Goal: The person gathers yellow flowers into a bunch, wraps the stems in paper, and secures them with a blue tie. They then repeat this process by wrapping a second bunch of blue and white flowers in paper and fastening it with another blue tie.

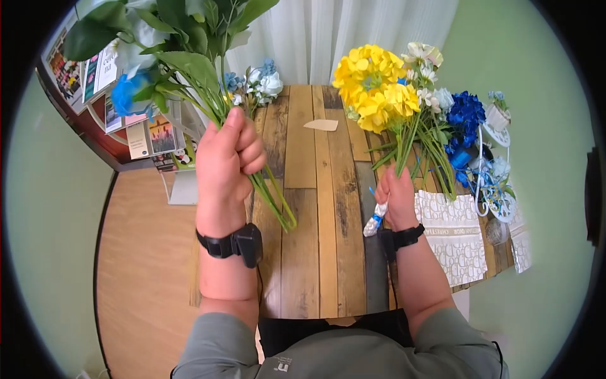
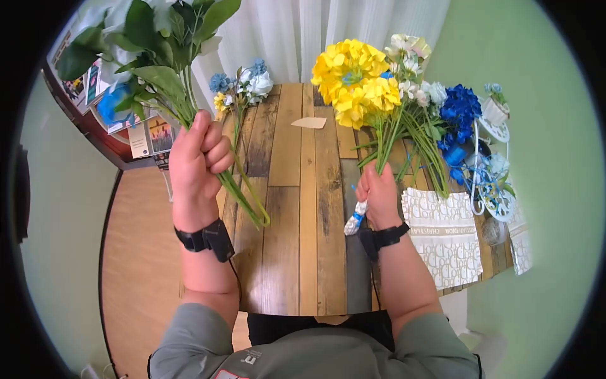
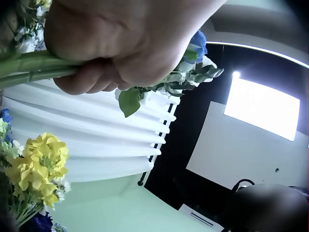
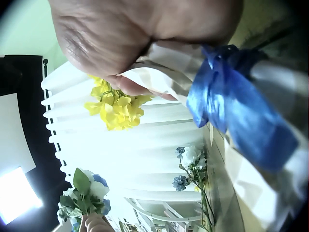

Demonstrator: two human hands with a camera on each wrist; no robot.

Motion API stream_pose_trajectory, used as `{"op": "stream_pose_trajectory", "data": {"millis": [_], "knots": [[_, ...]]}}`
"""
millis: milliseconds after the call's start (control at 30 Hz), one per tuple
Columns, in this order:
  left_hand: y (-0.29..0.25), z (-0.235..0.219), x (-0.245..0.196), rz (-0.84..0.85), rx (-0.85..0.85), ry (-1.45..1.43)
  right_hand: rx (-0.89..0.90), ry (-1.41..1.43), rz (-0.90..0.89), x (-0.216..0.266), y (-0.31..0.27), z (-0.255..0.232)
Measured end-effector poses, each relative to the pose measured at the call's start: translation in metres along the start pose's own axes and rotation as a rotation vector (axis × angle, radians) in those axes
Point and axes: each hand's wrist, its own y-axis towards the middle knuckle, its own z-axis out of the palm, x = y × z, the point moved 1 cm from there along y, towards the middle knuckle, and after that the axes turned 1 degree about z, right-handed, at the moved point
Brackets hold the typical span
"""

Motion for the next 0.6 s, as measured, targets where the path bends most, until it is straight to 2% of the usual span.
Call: {"op": "stream_pose_trajectory", "data": {"millis": [200,367,467,500,600], "knots": [[-0.019,-0.025,-0.051,0.036,0.117,-0.070,0.012,-0.064,-0.042,0.007,-0.010,0.043],[-0.025,-0.040,-0.068,0.098,0.126,-0.191,0.127,-0.075,-0.104,0.015,0.051,0.104],[-0.025,-0.048,-0.072,0.096,0.141,-0.219,0.040,-0.148,-0.090,-0.009,0.105,0.130],[-0.025,-0.050,-0.074,0.099,0.142,-0.239,0.064,-0.157,-0.066,-0.023,0.122,0.132],[-0.026,-0.053,-0.076,0.103,0.150,-0.270,-0.035,-0.308,0.031,-0.080,0.164,0.130]]}}
